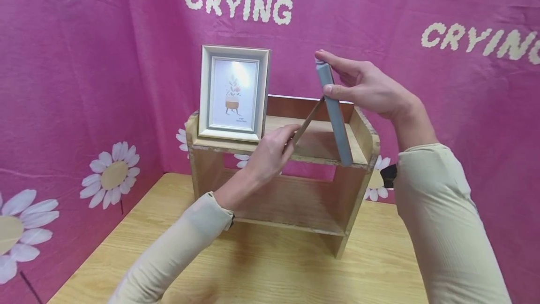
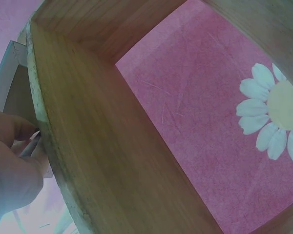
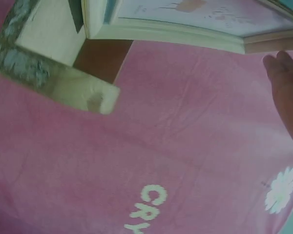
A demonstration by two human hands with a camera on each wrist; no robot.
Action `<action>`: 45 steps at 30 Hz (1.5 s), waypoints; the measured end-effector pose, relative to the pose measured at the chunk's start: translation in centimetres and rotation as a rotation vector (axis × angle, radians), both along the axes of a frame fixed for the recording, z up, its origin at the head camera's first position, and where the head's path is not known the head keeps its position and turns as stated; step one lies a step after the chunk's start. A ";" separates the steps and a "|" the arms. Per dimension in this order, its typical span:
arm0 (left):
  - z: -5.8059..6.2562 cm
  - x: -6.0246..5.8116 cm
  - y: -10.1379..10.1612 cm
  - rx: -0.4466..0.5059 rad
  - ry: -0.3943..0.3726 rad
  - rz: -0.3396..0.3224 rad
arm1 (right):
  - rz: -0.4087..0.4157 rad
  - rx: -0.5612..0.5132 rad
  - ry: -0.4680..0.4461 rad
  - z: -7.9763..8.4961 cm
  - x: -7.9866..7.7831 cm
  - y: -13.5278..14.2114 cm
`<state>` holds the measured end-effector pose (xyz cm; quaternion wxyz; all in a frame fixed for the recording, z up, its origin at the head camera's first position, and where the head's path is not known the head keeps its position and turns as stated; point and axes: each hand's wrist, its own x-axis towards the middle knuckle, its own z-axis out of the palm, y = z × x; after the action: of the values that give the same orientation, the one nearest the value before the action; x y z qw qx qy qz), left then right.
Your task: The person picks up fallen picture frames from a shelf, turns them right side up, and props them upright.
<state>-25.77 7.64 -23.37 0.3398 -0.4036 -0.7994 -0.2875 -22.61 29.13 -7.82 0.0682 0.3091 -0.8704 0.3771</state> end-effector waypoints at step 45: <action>1.0 -1.4 0.8 0.166 -0.276 -0.105 | -0.017 -0.147 0.036 -0.8 -1.3 -0.5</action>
<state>-27.19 8.42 -22.33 0.2435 -0.3722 -0.7896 -0.4226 -23.88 28.63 -8.63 0.1095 0.3026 -0.8415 0.4340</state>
